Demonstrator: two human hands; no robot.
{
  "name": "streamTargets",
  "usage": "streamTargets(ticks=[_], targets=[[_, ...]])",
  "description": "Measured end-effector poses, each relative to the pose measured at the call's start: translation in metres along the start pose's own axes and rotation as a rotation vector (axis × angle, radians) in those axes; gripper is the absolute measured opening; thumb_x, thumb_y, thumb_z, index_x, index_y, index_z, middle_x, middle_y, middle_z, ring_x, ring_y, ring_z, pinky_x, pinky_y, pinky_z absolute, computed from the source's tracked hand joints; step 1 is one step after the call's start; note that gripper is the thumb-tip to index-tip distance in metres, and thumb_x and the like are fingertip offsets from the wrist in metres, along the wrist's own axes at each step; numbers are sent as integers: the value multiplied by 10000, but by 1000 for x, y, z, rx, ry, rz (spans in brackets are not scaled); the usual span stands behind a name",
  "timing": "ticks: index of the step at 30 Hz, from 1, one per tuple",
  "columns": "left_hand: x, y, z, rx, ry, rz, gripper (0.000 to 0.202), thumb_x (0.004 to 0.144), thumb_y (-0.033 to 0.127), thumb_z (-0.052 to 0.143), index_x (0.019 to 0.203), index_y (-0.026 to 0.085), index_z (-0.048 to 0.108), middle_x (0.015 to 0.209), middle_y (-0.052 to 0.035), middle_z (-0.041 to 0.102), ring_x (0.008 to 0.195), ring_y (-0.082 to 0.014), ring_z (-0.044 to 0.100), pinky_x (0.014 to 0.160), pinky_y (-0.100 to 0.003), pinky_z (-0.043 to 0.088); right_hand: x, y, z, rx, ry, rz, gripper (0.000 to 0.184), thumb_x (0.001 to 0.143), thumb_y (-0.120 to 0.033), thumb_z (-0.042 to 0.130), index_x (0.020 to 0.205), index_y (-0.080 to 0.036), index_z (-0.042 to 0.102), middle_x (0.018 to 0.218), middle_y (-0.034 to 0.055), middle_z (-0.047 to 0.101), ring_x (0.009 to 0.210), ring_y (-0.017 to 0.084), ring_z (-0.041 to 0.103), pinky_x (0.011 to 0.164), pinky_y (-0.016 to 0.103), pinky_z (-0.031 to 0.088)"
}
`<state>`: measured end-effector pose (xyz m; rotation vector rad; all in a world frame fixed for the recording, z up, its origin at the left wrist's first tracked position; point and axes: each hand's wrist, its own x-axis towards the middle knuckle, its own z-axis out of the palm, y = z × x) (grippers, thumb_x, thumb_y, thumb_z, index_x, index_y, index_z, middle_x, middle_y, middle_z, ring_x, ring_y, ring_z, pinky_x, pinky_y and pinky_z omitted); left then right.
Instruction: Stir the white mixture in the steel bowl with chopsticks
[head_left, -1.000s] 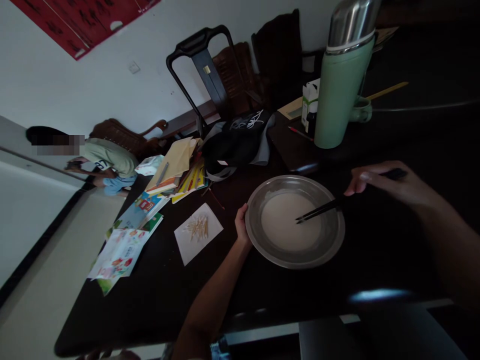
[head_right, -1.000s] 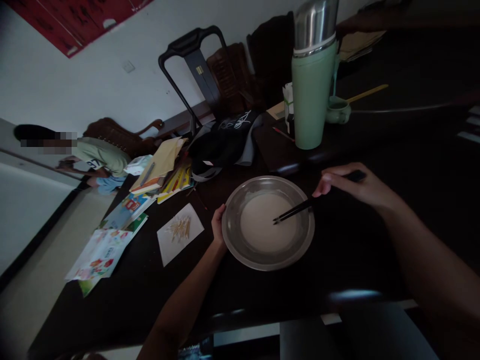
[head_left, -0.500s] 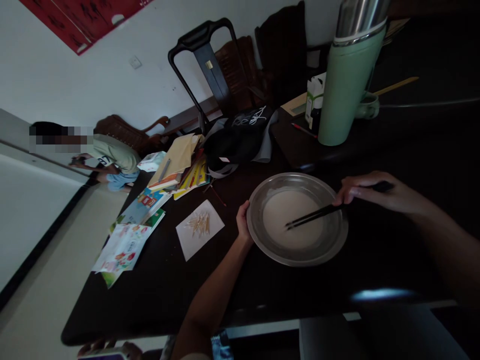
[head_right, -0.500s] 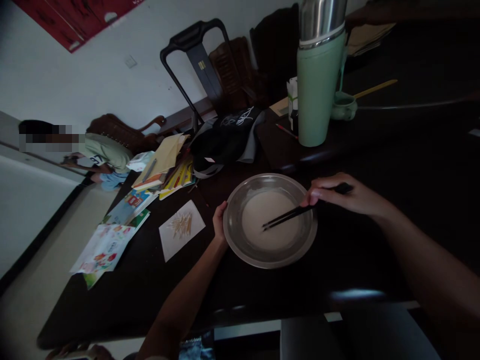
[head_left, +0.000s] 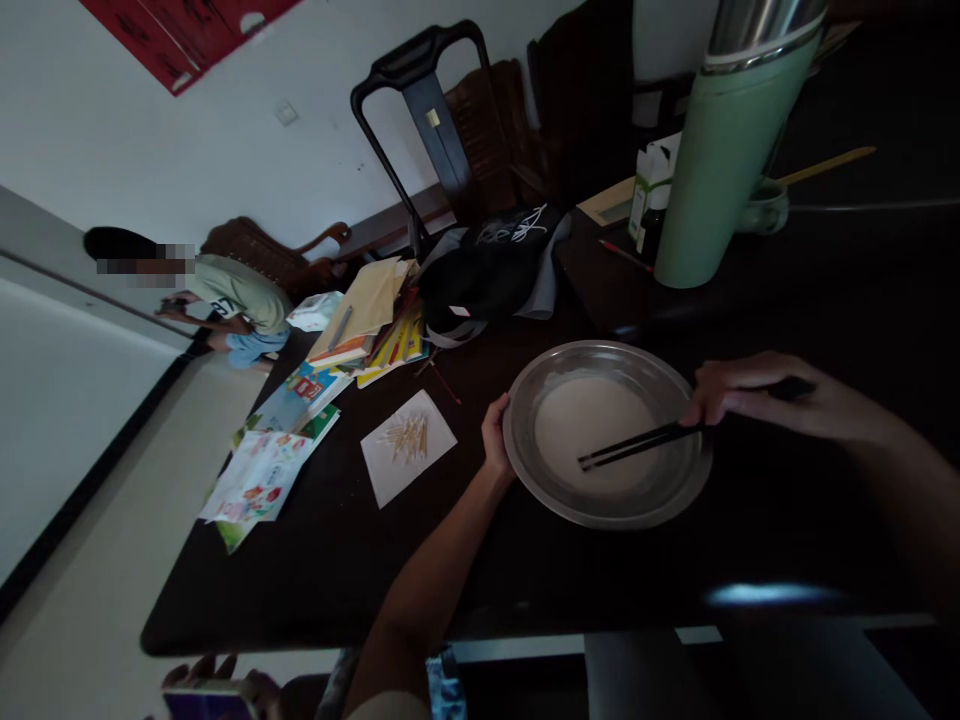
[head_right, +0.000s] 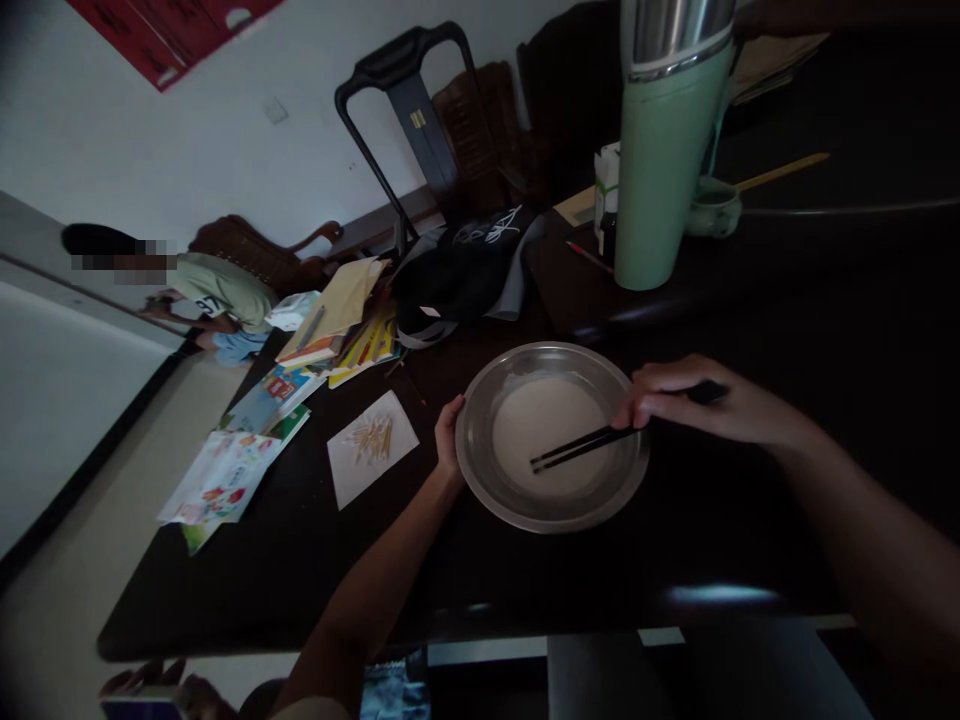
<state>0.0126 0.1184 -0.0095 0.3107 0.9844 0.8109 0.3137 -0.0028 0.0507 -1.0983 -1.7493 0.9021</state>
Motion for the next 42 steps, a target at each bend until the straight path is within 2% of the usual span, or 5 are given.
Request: streamTargets(ticks=[5, 13, 23, 34, 42], targets=[[0, 0, 1, -16, -14, -5, 208, 716, 389, 751, 676, 192, 699, 710, -50, 764, 868, -295, 770, 847, -400, 582, 3, 3, 1, -11, -18, -9, 310, 950, -454, 647, 789, -253, 820, 849, 69, 835, 753, 207, 771, 674, 326, 604], [-3, 1, 4, -48, -2, -36, 176, 733, 372, 711, 687, 202, 698, 761, -57, 777, 919, -309, 765, 864, -416, 577, -10, 1, -21, -130, 510, 213, 463, 871, -645, 671, 593, -281, 740, 738, 67, 790, 742, 264, 749, 772, 429, 575], [0, 1, 1, -8, -34, -31, 207, 694, 391, 754, 656, 199, 688, 641, -37, 727, 844, -296, 764, 843, -408, 583, 0, 2, -1, 44, -137, -116, 311, 999, -419, 600, 811, -268, 796, 855, 64, 823, 778, 202, 770, 695, 332, 604], [2, 0, -2, -24, -48, -36, 192, 718, 384, 725, 684, 196, 706, 665, -54, 735, 921, -323, 762, 879, -431, 580, -13, -6, -18, -50, 376, 109, 460, 920, -585, 647, 600, -272, 752, 655, 86, 754, 644, 249, 710, 612, 395, 533], [2, 0, -2, 30, -12, -37, 233, 773, 413, 677, 704, 192, 704, 696, -57, 756, 876, -302, 764, 833, -422, 590, -2, 0, -7, -30, 78, -43, 325, 965, -484, 636, 742, -315, 801, 748, 69, 798, 676, 214, 734, 599, 354, 562]])
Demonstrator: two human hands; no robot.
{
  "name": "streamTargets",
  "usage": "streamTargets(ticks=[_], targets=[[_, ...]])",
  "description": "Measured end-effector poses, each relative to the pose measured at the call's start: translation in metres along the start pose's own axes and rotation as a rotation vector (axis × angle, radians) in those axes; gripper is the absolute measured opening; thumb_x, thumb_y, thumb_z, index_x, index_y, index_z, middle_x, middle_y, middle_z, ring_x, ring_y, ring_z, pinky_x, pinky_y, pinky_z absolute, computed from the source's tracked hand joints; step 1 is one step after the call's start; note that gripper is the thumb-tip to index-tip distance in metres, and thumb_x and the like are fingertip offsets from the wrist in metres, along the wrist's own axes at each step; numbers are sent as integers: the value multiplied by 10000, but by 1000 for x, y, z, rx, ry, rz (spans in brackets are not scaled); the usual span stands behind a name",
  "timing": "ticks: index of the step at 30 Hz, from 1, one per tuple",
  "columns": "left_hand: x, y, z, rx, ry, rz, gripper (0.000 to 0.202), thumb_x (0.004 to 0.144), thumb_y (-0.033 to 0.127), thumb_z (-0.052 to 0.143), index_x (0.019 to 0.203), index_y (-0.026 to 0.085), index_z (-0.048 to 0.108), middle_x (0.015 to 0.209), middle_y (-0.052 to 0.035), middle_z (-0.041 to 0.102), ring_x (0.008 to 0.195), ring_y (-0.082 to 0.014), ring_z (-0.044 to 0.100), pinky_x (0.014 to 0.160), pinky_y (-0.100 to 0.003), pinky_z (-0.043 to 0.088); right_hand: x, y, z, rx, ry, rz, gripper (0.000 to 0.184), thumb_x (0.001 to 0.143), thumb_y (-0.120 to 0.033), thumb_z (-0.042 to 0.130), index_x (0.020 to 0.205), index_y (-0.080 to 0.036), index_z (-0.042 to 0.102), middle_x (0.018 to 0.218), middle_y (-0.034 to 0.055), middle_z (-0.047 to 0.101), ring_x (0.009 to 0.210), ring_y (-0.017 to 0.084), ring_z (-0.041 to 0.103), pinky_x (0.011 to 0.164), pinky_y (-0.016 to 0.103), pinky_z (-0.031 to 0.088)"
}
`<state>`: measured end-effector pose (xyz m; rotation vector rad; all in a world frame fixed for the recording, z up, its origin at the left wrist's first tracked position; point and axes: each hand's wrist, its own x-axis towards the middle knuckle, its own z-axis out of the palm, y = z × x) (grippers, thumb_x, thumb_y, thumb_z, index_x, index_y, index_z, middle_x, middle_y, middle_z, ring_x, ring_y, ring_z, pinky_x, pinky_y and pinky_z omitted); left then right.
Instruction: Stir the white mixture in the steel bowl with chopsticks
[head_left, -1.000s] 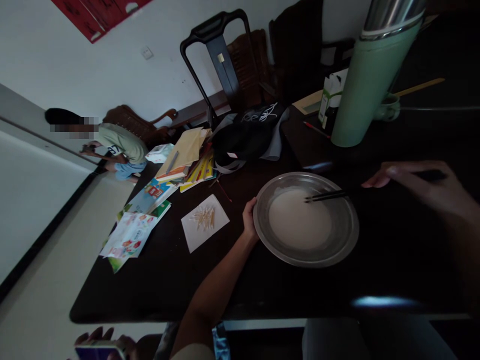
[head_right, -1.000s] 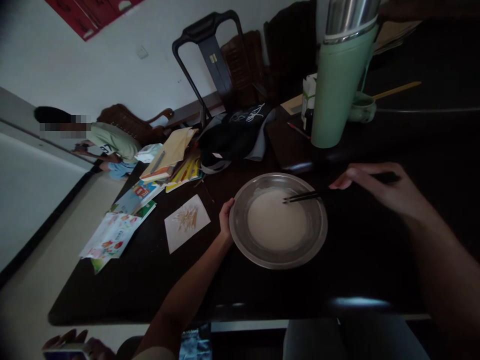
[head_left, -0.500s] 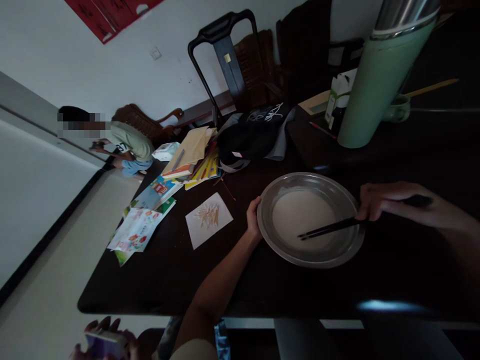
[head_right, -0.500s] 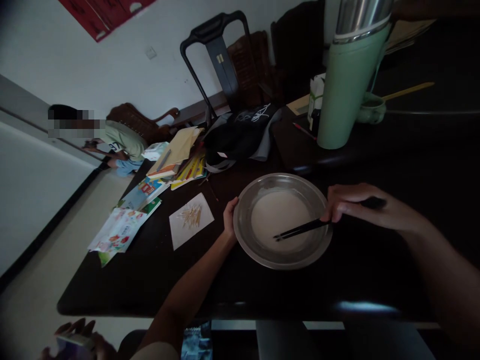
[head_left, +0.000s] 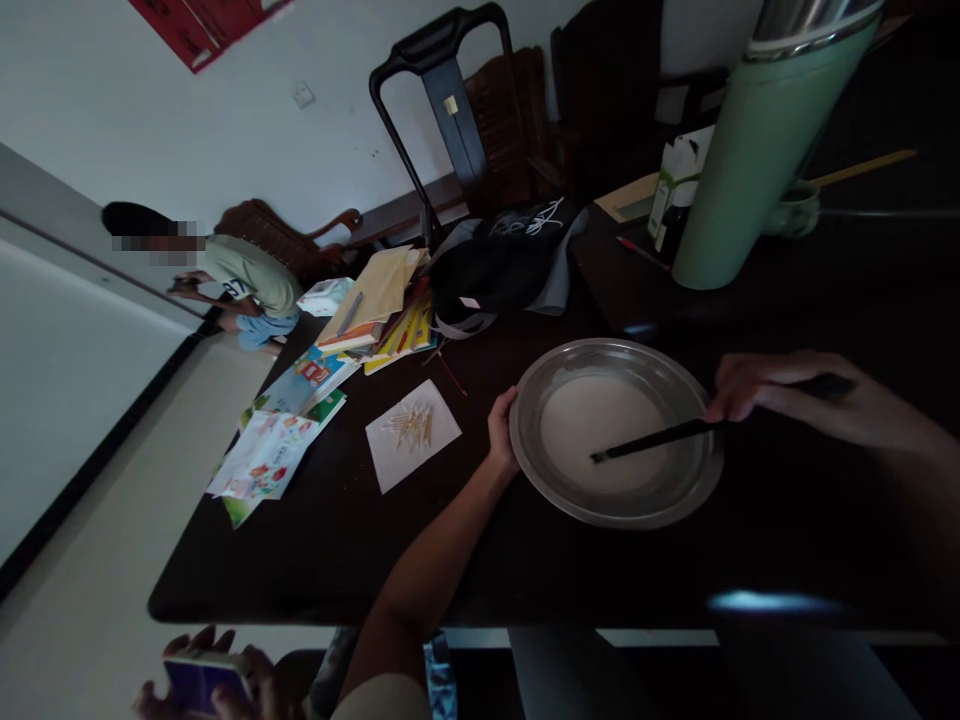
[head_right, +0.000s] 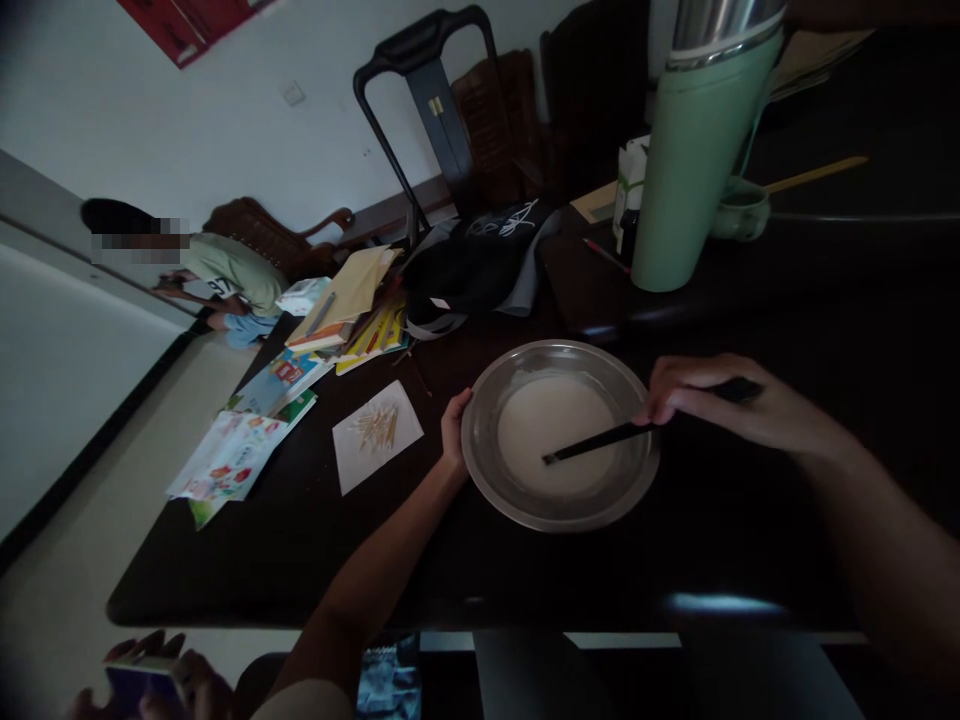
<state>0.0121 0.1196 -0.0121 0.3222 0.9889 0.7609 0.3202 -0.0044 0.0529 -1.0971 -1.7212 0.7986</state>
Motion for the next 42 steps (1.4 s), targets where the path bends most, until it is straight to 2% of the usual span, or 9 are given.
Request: streamTargets(ticks=[7, 12, 14, 21, 24, 28, 31, 36, 42], targets=[[1, 0, 0, -21, 3, 25, 198, 748, 390, 701, 713, 195, 710, 713, -48, 764, 869, -294, 768, 836, -405, 589, -8, 2, -17, -12, 295, 27, 410, 961, -488, 638, 617, -285, 731, 623, 68, 746, 591, 215, 696, 578, 384, 519], [0, 0, 1, -23, 1, 35, 188, 717, 387, 717, 704, 202, 694, 711, -41, 764, 855, -295, 767, 825, -404, 589, -1, 3, -1, 19, -58, -1, 307, 971, -455, 638, 765, -291, 796, 783, 69, 805, 704, 206, 744, 622, 342, 563], [-1, 0, 1, -14, 9, 32, 168, 705, 367, 712, 687, 202, 685, 693, -37, 758, 832, -285, 764, 806, -391, 589, 2, 3, 5, -8, -82, 20, 253, 956, -452, 665, 829, -294, 815, 883, 67, 819, 782, 204, 768, 666, 326, 574], [-4, 1, 2, -14, -15, -27, 92, 635, 278, 692, 675, 196, 685, 681, -44, 750, 808, -284, 752, 764, -379, 582, -13, -2, -14, -39, 359, 80, 432, 946, -519, 656, 615, -252, 733, 669, 41, 754, 643, 190, 709, 661, 354, 521], [-2, 0, 0, -9, -38, 44, 121, 640, 294, 710, 697, 187, 703, 673, -40, 743, 813, -278, 752, 785, -376, 579, -13, -1, -12, 53, 212, 14, 435, 956, -507, 649, 627, -235, 737, 648, 49, 753, 617, 186, 682, 626, 349, 518], [1, 0, -3, -9, -6, 115, 123, 666, 319, 712, 673, 197, 697, 631, -25, 724, 784, -268, 746, 802, -383, 579, 0, 4, 2, 40, -83, -5, 285, 969, -438, 656, 835, -245, 818, 872, 69, 821, 766, 175, 739, 669, 305, 557], [2, 0, -4, -20, 20, 144, 131, 670, 327, 718, 658, 201, 687, 608, -22, 708, 802, -279, 749, 824, -395, 577, 2, 5, 2, -40, 30, -1, 239, 946, -438, 688, 861, -262, 826, 919, 61, 826, 829, 181, 744, 738, 316, 560], [1, 2, -3, -60, 29, 150, 140, 626, 321, 738, 680, 193, 719, 611, -26, 708, 852, -297, 759, 847, -394, 574, -9, 3, -12, -18, 313, 92, 400, 980, -465, 623, 680, -242, 764, 748, 51, 780, 714, 185, 719, 715, 347, 536], [0, 5, -1, -66, 40, 174, 143, 600, 318, 751, 664, 197, 708, 644, -33, 730, 876, -307, 767, 832, -388, 584, 6, 7, 11, 57, -13, 2, 227, 976, -373, 651, 871, -265, 821, 877, 50, 824, 766, 178, 710, 687, 319, 549]])
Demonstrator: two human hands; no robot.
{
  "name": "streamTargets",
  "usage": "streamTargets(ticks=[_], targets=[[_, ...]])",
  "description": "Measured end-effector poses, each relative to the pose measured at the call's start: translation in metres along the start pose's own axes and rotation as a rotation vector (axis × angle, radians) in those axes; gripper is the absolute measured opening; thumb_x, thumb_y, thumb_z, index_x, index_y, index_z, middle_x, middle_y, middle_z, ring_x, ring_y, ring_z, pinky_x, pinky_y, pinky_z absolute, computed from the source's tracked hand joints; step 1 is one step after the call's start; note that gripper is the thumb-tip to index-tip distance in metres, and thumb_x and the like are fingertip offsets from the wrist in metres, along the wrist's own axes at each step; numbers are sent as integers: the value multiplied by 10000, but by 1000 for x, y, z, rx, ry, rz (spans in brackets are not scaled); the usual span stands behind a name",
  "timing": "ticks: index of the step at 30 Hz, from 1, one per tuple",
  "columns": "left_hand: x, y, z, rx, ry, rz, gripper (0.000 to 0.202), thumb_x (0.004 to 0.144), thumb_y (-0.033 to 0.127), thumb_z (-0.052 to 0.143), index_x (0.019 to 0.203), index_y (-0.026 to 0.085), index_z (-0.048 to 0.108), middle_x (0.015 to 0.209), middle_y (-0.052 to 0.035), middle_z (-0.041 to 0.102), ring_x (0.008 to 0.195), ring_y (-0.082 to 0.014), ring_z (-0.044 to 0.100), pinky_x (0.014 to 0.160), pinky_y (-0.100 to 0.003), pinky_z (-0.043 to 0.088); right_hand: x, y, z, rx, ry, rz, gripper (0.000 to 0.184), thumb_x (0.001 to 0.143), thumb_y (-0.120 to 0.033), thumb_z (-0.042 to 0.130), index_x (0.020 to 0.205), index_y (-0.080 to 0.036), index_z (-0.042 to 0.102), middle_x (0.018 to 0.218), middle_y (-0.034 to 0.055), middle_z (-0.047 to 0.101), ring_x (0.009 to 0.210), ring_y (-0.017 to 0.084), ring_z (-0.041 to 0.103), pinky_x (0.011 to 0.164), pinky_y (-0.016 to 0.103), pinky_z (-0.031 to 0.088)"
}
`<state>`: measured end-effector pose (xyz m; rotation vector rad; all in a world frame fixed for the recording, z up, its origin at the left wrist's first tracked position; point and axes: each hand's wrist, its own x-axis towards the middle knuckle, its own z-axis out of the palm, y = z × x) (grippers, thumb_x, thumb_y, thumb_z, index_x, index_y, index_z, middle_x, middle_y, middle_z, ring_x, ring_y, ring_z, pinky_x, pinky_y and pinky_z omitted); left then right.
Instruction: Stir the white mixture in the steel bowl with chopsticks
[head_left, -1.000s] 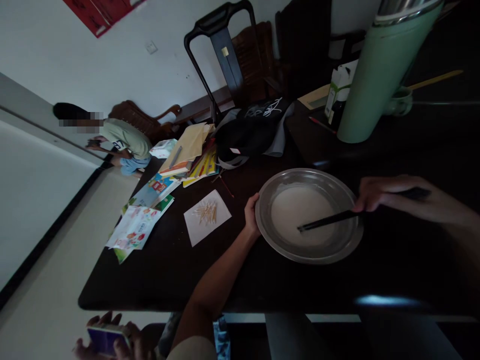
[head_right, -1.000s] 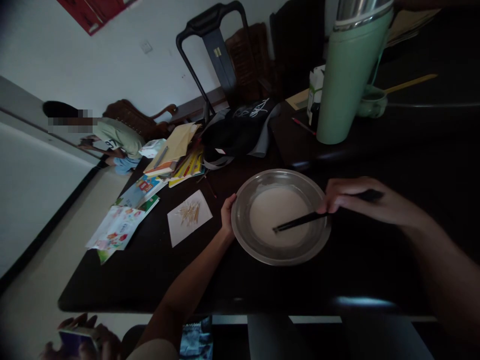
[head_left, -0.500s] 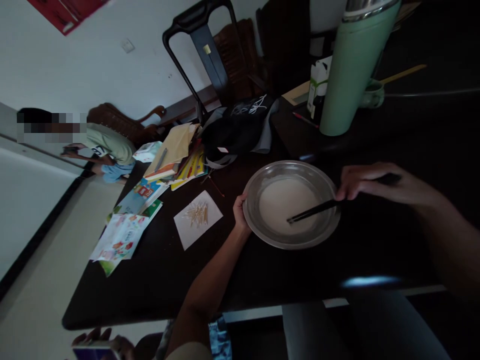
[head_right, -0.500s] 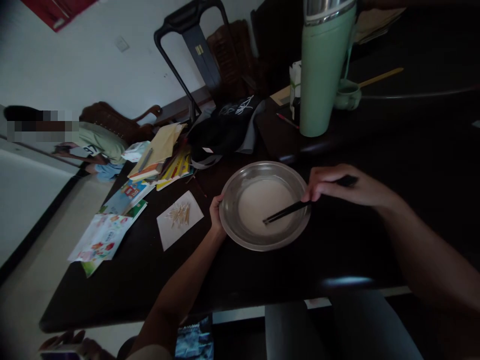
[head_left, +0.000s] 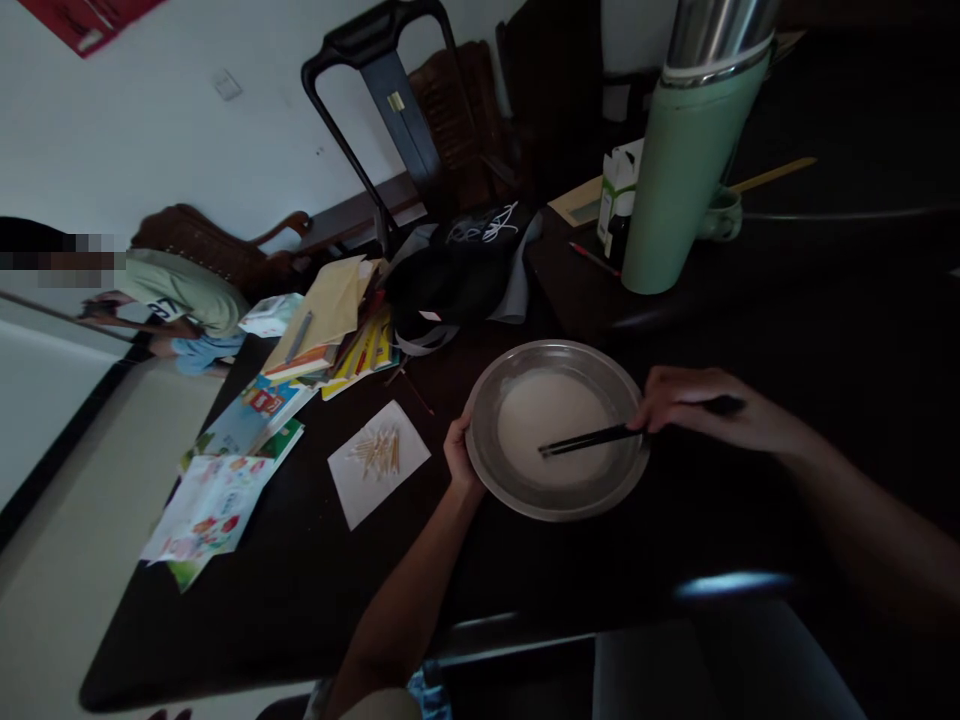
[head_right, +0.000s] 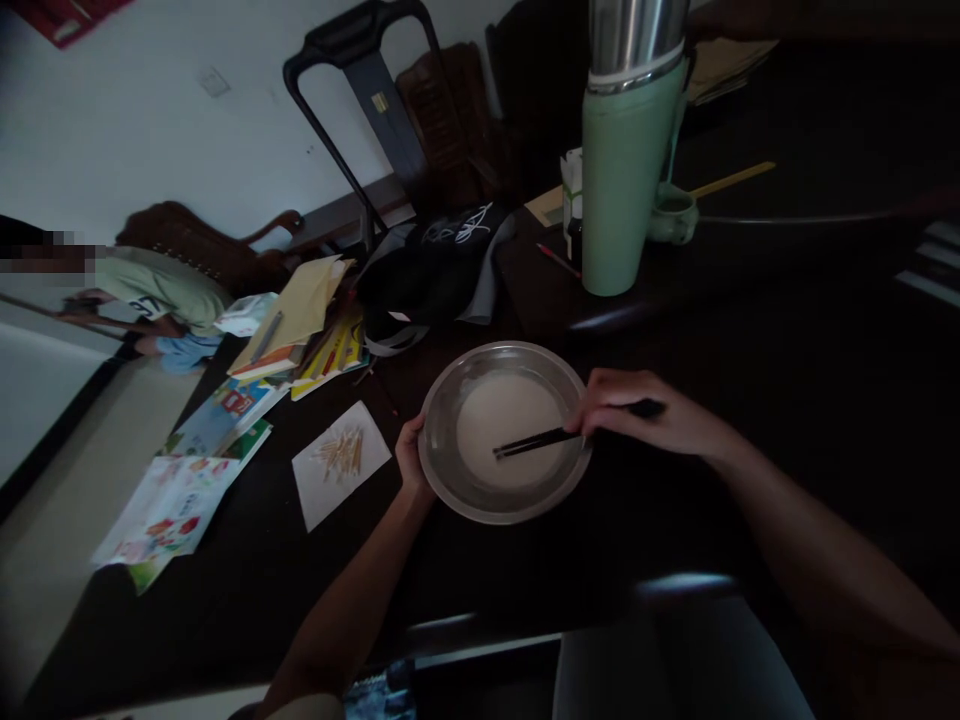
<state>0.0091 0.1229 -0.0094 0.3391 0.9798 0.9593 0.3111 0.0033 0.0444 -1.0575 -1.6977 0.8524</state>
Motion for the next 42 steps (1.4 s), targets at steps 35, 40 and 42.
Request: streamTargets(ticks=[35, 40, 42], targets=[[5, -10, 1, 89, -202, 80, 251, 762, 439, 703, 832, 203, 754, 852, -38, 783, 1040, -257, 727, 960, -360, 519, -44, -3, 64, -2, 897, 166, 515, 924, -664, 585, 603, -268, 665, 654, 25, 726, 685, 229, 699, 778, 427, 540], [2, -13, 2, 110, -129, 6, 247, 808, 443, 668, 761, 210, 734, 759, -44, 766, 1001, -288, 740, 888, -378, 551, -51, -13, 59, 33, 766, 169, 521, 954, -627, 562, 589, -269, 662, 625, 26, 713, 646, 209, 672, 716, 399, 535], [0, -15, 2, 112, -81, 12, 234, 824, 405, 653, 725, 207, 726, 716, -36, 752, 945, -267, 746, 852, -354, 555, -44, -14, 61, 40, 662, 183, 486, 920, -640, 611, 619, -270, 703, 669, 40, 739, 706, 225, 700, 751, 410, 549]])
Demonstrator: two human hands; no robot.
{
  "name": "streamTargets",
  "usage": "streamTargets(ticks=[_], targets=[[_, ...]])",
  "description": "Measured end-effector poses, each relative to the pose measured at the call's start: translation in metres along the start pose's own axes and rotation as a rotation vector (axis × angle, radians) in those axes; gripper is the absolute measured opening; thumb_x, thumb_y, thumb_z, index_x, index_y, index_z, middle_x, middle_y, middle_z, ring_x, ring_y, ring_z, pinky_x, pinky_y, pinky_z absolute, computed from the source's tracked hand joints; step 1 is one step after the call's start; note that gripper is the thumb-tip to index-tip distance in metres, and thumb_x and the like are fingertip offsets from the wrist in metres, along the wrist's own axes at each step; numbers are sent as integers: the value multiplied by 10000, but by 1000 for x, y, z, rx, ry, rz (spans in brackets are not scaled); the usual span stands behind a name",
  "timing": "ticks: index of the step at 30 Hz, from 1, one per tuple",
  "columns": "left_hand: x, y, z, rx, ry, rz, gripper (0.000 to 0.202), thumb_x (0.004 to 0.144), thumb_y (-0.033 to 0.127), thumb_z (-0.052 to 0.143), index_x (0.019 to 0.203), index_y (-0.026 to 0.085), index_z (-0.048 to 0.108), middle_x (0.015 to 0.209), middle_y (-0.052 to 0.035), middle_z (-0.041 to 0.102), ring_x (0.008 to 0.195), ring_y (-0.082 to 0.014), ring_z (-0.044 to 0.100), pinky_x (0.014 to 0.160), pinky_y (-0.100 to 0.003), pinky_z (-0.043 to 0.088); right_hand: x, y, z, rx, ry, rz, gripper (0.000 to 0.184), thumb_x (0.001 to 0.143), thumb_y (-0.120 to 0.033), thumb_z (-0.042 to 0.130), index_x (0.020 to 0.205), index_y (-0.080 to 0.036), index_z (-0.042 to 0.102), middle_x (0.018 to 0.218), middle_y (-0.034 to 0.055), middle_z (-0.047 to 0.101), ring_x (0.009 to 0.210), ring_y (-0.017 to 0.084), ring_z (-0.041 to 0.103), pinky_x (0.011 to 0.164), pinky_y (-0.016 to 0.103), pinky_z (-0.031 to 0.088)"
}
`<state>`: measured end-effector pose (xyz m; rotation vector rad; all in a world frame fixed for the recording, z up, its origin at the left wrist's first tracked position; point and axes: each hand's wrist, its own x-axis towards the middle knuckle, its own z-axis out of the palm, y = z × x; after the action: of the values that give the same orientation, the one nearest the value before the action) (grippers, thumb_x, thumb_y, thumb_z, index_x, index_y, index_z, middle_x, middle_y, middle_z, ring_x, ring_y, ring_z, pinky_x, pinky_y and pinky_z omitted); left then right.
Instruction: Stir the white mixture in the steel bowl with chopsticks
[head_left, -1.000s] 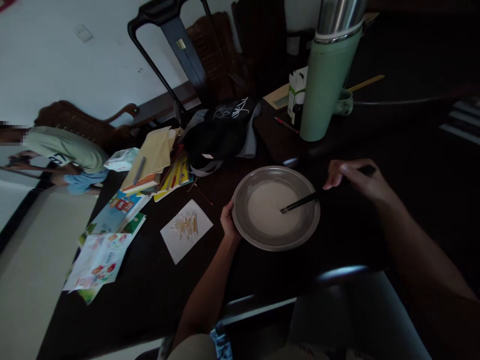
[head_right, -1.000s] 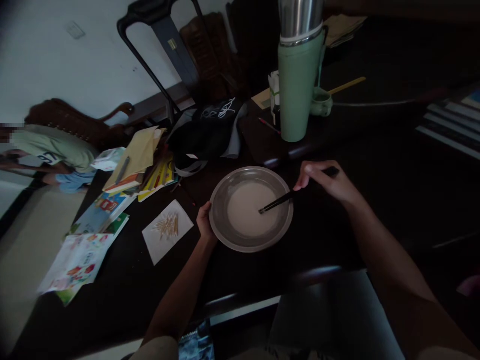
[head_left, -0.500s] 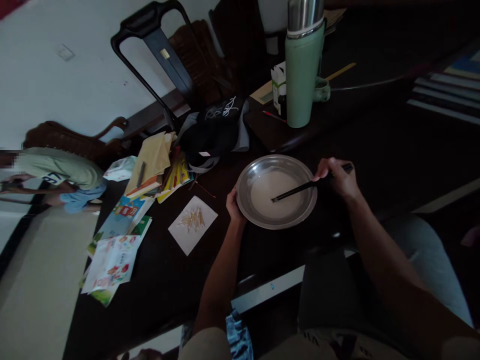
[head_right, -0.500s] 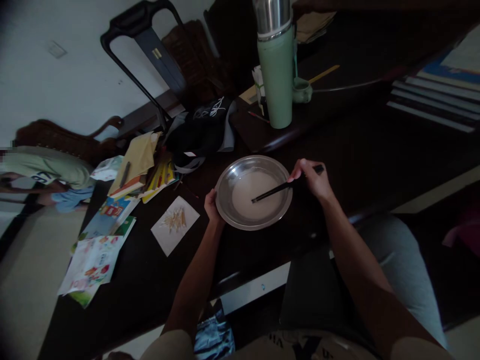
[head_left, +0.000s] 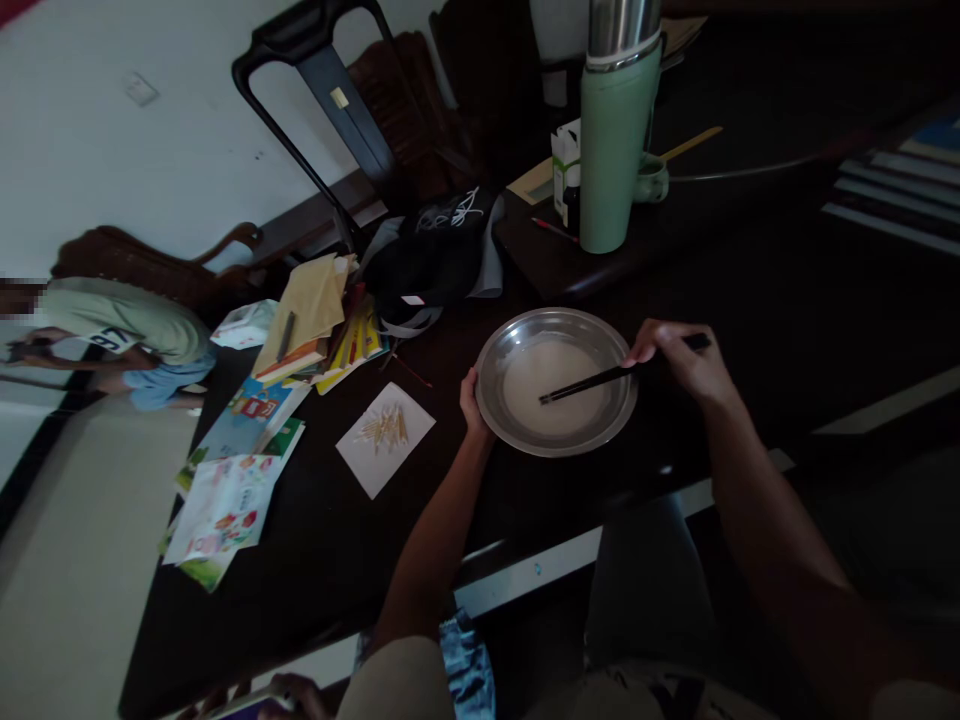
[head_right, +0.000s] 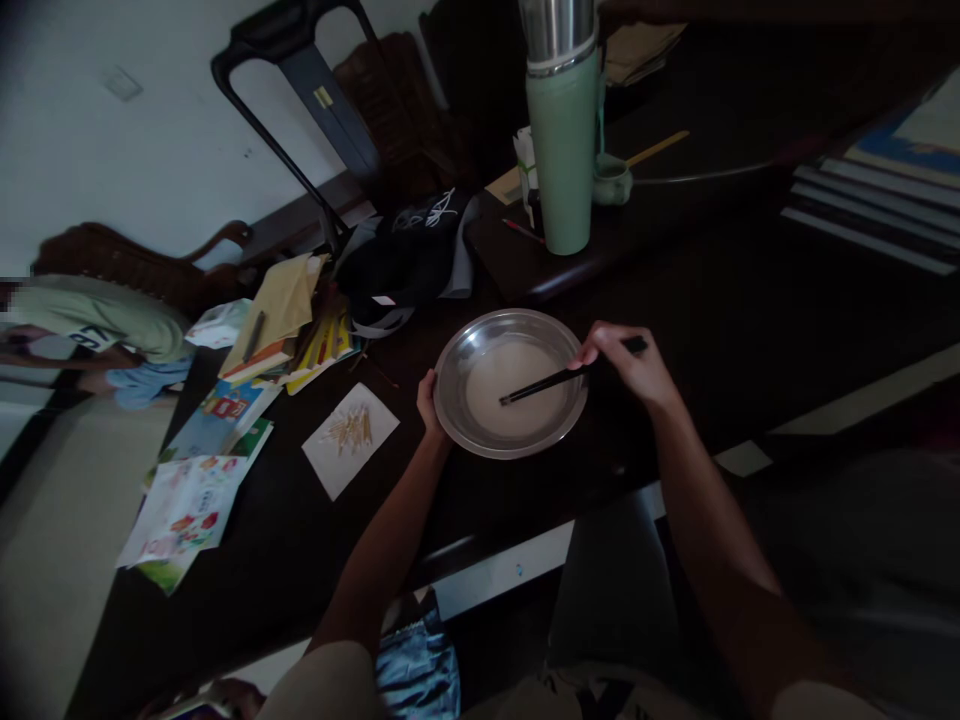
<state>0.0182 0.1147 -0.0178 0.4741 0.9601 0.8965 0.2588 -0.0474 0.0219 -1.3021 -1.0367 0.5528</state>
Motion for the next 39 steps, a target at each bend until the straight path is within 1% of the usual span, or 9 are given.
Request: streamTargets(ticks=[3, 9, 12, 16, 20, 24, 31, 36, 39], targets=[[-1, -1, 0, -9, -9, 33, 191, 813, 368, 665, 750, 205, 743, 741, -25, 759, 851, -228, 740, 824, -327, 548, 9, 1, 5, -35, -70, 1, 421, 896, -635, 657, 688, -280, 747, 750, 43, 766, 812, 244, 727, 840, 432, 549], [1, 0, 2, 21, -18, 75, 119, 743, 329, 705, 732, 213, 729, 721, -15, 745, 775, -231, 722, 813, -347, 544, 16, 13, -21, 47, 127, -33, 479, 980, -560, 573, 608, -278, 682, 654, 24, 729, 667, 229, 682, 741, 426, 520], [2, 1, 2, 35, -50, 96, 102, 709, 311, 728, 702, 212, 707, 731, -17, 753, 873, -259, 739, 848, -349, 547, 19, 12, -20, 103, -4, -14, 485, 963, -586, 585, 600, -279, 681, 619, 22, 730, 642, 233, 683, 698, 413, 520], [3, -1, -2, 21, -59, 108, 153, 751, 348, 717, 792, 202, 738, 792, -14, 774, 887, -234, 741, 900, -338, 540, 37, 1, 5, 7, -265, 44, 467, 889, -674, 640, 684, -266, 738, 727, 30, 781, 790, 236, 737, 817, 402, 550], [6, -4, -7, -19, -47, 91, 241, 831, 435, 670, 809, 210, 751, 763, -20, 771, 877, -240, 746, 909, -361, 545, 57, -3, 9, -28, -94, 0, 495, 877, -680, 656, 666, -237, 720, 723, 53, 773, 780, 227, 724, 867, 410, 526], [9, -4, -8, -34, -60, 153, 343, 867, 532, 647, 783, 217, 755, 782, -51, 775, 974, -288, 751, 916, -402, 552, 58, 8, -11, 40, 63, -16, 529, 902, -642, 647, 561, -238, 656, 582, 51, 704, 613, 210, 658, 734, 408, 491], [10, -4, -8, -38, -71, 111, 364, 853, 544, 657, 737, 209, 738, 734, -50, 756, 1007, -305, 754, 914, -407, 561, 51, 8, 4, 14, -342, 36, 410, 873, -590, 712, 697, -224, 766, 757, 69, 786, 794, 226, 732, 799, 376, 522], [11, -4, -9, -38, -68, 72, 368, 853, 538, 656, 728, 204, 745, 711, -56, 753, 1013, -314, 757, 920, -415, 567, 54, 11, -12, -8, 51, 1, 430, 941, -502, 654, 614, -226, 696, 698, 56, 762, 714, 214, 703, 838, 407, 511], [11, -4, -9, -36, -80, 66, 376, 853, 544, 655, 699, 210, 734, 704, -58, 751, 1017, -319, 757, 917, -420, 574, 50, 16, -25, 53, 116, -35, 492, 964, -510, 611, 563, -229, 653, 587, 42, 711, 601, 202, 646, 763, 413, 497]])
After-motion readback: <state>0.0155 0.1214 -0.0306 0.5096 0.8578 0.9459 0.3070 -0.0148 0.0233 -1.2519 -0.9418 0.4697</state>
